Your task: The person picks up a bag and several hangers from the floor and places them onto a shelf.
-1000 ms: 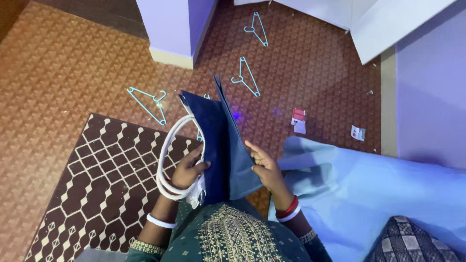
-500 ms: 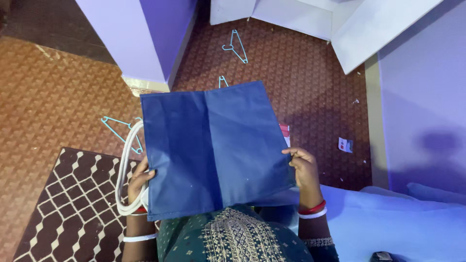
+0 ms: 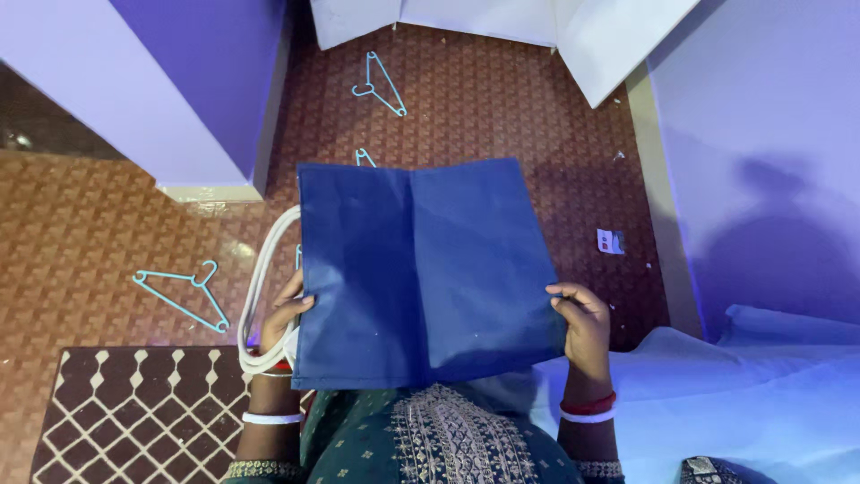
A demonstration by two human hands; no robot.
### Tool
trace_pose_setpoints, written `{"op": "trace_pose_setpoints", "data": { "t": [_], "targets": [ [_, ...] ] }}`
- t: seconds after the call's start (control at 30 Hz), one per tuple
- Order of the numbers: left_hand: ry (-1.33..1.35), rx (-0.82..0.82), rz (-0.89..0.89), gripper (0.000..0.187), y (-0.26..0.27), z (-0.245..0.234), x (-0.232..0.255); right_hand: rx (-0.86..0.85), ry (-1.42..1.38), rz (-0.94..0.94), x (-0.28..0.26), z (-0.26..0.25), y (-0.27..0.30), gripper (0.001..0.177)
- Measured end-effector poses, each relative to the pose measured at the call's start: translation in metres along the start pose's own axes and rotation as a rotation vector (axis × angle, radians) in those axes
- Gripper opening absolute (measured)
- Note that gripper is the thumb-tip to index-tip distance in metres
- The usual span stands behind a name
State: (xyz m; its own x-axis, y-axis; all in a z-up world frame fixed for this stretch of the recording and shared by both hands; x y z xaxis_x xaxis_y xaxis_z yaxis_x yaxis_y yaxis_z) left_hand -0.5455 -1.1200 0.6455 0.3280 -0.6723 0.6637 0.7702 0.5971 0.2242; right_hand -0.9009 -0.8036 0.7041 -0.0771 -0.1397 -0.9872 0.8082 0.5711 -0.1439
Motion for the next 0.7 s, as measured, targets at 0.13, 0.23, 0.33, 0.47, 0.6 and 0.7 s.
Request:
{"op": "trace_pose_setpoints", "data": {
  "t": [0.13, 0.23, 0.33, 0.47, 0.6, 0.7],
  "targets": [
    [0.0, -0.066, -0.084, 0.065, -0.096, 0.02, -0.002, -0.021, 0.139, 0.011, 0.002, 0.018, -0.05, 0.027],
    [0.006, -0.154, -0.148, 0.064, -0.174, 0.037, -0.007, -0.036, 0.214, 0.001, 0.007, 0.039, -0.102, 0.026],
    [-0.003, -0.264, -0.241, 0.064, -0.272, 0.043, -0.005, -0.112, 0.29, -0.014, 0.019, 0.09, -0.183, 0.025],
    [-0.466, -0.465, -0.015, 0.076, -0.379, 0.076, -0.018, -0.173, 0.354, -0.044, 0.039, 0.163, -0.276, 0.027],
    [-0.571, -0.634, 0.066, 0.076, -0.461, 0.115, -0.021, -0.17, 0.4, -0.301, 0.032, 0.227, -0.336, 0.043],
    [-0.478, -0.641, -0.206, 0.063, -0.474, 0.127, -0.03, -0.167, 0.341, -0.323, 0.014, 0.236, -0.347, 0.051]
  ]
}}
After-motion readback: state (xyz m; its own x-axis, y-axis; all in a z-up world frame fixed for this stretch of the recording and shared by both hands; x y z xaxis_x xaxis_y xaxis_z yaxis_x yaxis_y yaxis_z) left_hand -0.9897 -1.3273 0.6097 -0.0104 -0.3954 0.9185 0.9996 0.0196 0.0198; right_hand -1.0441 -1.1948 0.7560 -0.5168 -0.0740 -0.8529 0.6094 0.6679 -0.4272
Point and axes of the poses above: each hand's wrist, its own y-axis away from the middle knuckle, its own z-axis out of the palm, x = y × z, the point moved 7 cm from there along -y, towards the middle knuckle, and after that the axes turned 8 degrees about -z, right-handed, at the moved point
